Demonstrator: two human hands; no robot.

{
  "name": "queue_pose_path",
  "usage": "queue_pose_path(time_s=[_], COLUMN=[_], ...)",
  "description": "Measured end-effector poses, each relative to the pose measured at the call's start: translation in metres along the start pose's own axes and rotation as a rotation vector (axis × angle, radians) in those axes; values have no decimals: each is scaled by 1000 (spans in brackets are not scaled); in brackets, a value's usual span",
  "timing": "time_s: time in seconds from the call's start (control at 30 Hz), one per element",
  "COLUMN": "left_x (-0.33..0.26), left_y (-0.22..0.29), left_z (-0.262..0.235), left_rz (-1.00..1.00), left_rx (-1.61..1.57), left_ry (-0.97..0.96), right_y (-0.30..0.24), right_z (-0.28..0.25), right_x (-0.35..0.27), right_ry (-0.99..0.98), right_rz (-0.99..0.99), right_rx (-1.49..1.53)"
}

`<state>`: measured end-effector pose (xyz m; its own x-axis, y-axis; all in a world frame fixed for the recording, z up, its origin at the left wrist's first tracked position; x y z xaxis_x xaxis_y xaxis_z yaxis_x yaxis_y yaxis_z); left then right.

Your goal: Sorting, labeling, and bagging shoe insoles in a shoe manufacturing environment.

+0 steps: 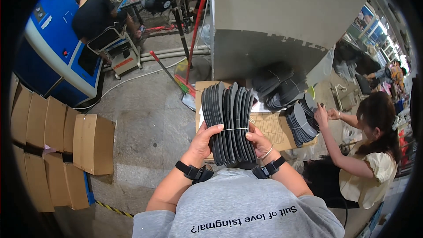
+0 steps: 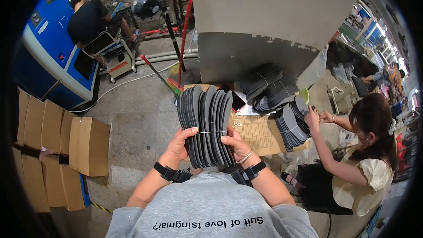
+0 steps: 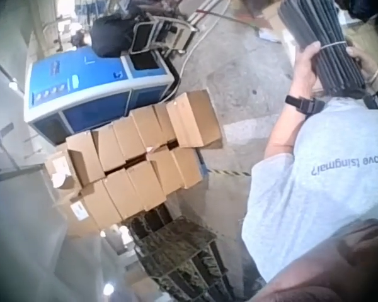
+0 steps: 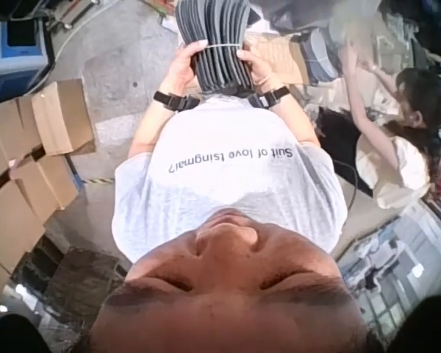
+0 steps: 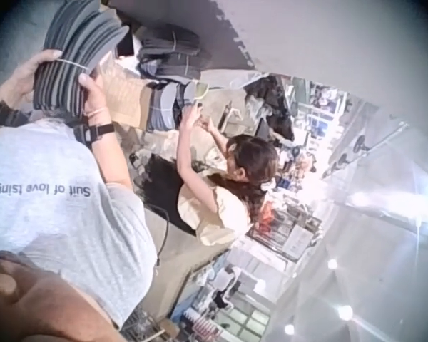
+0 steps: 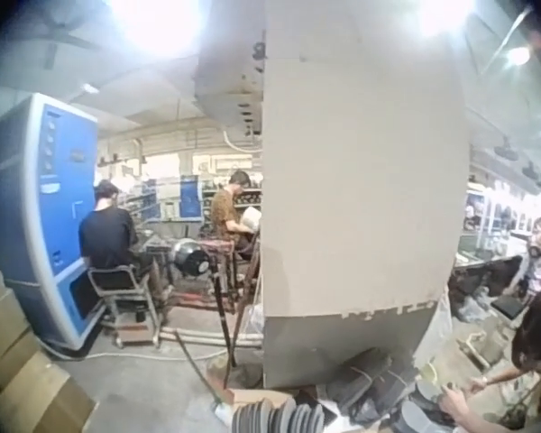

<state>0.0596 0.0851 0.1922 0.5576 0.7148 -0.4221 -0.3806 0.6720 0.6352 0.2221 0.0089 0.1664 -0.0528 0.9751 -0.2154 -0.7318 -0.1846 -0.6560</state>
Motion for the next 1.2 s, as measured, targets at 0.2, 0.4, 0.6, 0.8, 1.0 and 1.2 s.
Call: queue_pose_path(time_s=[0.2, 0.4, 0.6, 0.8, 1.0, 1.2], left_x=[3, -4, 7, 15, 23, 29], left_y=[6, 17, 11, 11, 8, 2], left_z=[-22, -8, -8, 0, 5, 9], left_rz=[6, 77, -31, -74, -26, -13], left_rx=[-79, 19, -119, -18, -75, -43], left_ry=[-116, -112, -230, -252, -162, -233], right_y=[1, -9, -16, -31, -38, -44], right_z=[15, 18, 7, 9, 2, -9], right_x=[8, 8, 10, 5, 0, -6], right_ry=[-48, -23, -47, -16, 15, -47], right_rz=[-40, -37, 26, -2, -82, -171], right_rx=[45, -89, 155, 70, 172, 207])
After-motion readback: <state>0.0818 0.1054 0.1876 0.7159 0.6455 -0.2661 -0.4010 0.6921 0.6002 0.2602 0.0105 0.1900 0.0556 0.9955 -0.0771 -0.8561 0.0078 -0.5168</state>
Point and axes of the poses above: each hand's wrist, its own x-axis towards the middle knuckle, its own z-axis out of the palm, y = z × x, the point moved 2 cm from there along x, towards the middle knuckle, and after that the axes turned 2 degrees about -z, right-handed, at the moved point
